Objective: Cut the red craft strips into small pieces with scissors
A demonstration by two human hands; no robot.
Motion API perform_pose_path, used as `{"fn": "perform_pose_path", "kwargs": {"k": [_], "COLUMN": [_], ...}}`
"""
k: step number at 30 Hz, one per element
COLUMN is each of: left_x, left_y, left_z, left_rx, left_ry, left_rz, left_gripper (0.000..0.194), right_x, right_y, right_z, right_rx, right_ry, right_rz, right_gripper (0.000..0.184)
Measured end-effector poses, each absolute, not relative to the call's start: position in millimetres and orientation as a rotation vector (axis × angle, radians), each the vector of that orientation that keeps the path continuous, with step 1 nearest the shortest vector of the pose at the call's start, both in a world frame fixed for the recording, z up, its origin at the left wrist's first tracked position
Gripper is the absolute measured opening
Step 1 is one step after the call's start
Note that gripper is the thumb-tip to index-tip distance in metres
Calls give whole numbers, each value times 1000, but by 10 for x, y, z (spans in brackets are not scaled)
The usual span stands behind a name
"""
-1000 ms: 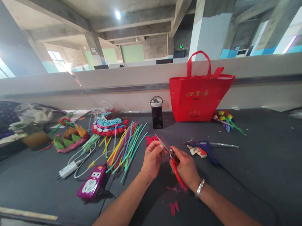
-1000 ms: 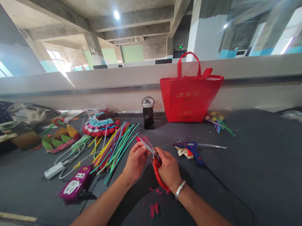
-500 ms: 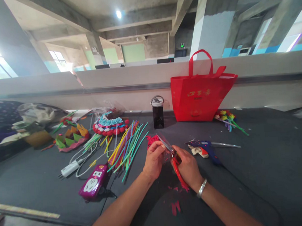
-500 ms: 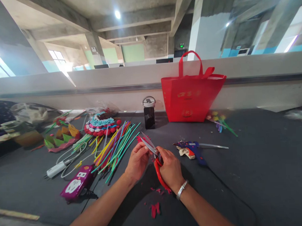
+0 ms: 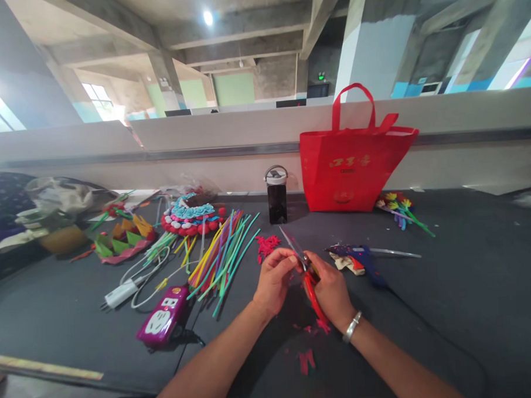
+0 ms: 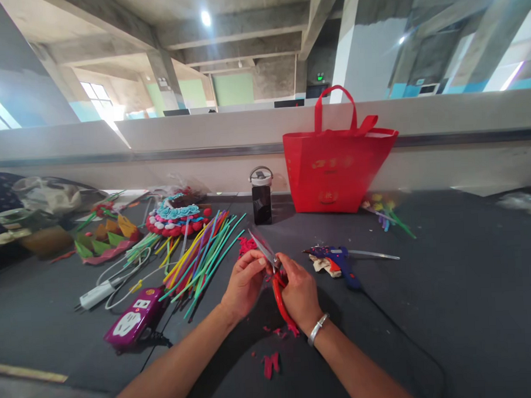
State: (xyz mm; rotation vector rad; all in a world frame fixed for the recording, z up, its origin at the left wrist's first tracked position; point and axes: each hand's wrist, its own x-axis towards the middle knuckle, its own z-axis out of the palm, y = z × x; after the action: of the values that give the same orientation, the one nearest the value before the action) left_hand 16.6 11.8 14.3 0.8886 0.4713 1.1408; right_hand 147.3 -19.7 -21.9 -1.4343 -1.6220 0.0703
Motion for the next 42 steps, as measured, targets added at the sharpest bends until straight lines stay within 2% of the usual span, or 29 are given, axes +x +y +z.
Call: {"fn": "perform_pose_path", "kwargs": {"k": [5, 12, 21, 26, 32, 38, 42], "left_x": [161, 163, 150, 161, 160, 165, 172], "left_y": [148, 152, 155, 178, 179, 186, 190], "left_z": [160, 131, 89, 78, 119, 106, 78], "left_rx": [867, 820, 792, 962, 1516, 1824, 1688], "left_ry": [442, 439, 424, 605, 788, 894, 947], "left_rz": [1088, 858, 675, 920, 1189, 1210, 1168], "left_gripper": [11, 12, 8, 7, 4, 6, 4], "right_x": [1519, 1578, 1536, 1592, 1613, 1585, 1585], "right_y": [-172, -243, -259, -215, -160, -149, -155], "right_z": [-118, 94, 139, 113, 62, -1, -40], "right_rx": [-1385, -1165, -1071, -1149, -1213, -1242, -1271], "right_ry": [-1400, -1340, -1360, -1312, -1268, -1336, -1335], "right_rz": [258, 446, 632, 585, 551, 500, 450], "right_gripper": [33, 38, 33, 33, 35, 38, 35]}}
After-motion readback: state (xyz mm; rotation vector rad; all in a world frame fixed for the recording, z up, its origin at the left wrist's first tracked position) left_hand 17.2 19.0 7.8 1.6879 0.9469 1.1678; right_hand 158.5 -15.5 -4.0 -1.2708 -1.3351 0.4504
